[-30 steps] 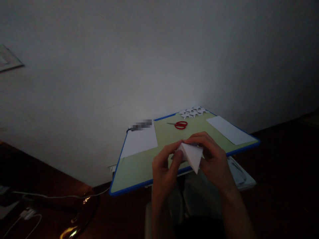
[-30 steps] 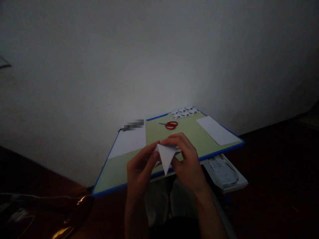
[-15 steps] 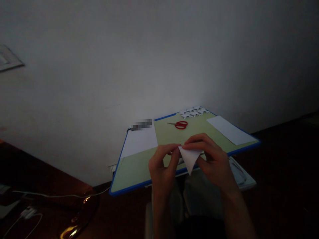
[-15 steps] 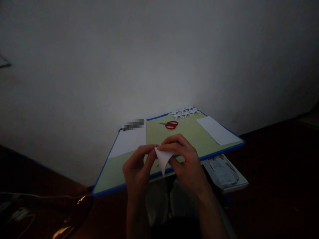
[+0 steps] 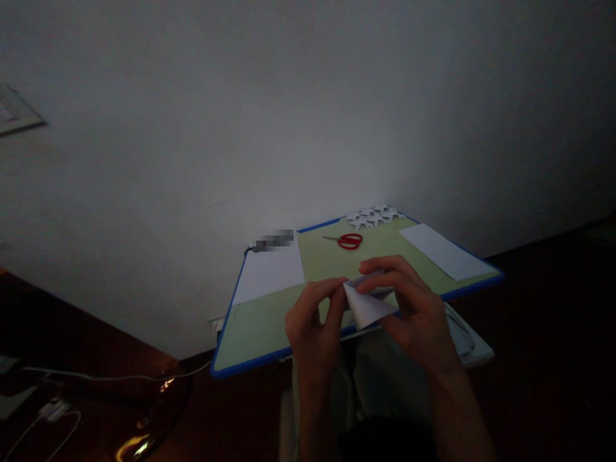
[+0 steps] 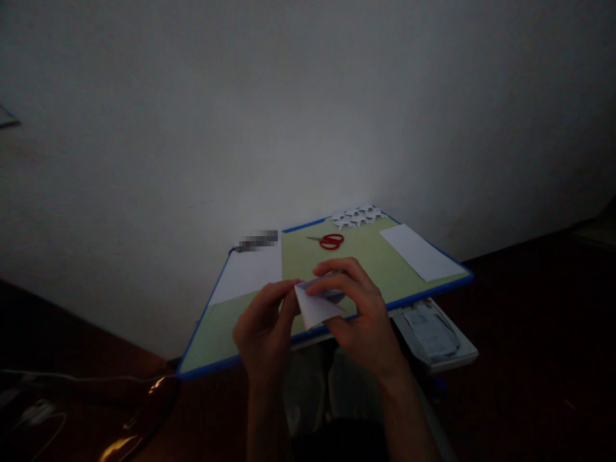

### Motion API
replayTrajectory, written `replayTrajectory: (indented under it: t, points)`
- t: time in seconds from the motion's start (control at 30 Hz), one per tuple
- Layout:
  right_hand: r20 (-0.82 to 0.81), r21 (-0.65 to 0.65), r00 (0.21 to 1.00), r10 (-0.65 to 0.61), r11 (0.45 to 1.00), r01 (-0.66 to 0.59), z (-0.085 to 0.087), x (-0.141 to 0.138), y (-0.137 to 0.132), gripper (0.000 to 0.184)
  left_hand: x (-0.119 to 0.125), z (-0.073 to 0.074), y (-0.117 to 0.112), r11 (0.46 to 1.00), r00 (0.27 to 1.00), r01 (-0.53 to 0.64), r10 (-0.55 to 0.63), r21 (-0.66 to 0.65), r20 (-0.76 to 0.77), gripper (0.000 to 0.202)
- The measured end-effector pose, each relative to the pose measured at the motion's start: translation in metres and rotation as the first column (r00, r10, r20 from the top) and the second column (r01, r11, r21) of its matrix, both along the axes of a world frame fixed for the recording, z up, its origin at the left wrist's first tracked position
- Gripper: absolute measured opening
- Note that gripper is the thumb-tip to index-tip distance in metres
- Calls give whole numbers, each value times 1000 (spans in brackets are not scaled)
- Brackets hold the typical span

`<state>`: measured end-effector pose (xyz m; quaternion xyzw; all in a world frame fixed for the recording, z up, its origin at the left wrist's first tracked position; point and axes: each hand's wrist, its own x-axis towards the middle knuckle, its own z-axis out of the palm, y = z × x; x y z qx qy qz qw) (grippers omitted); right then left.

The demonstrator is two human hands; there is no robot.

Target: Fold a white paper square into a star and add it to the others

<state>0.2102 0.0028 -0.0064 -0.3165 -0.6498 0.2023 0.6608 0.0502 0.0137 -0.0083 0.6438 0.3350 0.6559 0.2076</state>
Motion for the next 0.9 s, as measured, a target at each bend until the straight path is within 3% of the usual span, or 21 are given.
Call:
replayTrajectory:
  t: [0.47,0.67,0.9]
  points:
    - [159,126,978,-138,985,119,5,1,-4,43,-1,12,-7,993,993,116,-117,28,31,17]
    - [132,141,973,-188,976,169,3,0,-2,42,-4,7,-4,970,968,244,-244,14,55,25]
    - [137,157,977,-162,978,140,1,7,-2,46,-2,7,-2,972,964,235,-236,21,126,24]
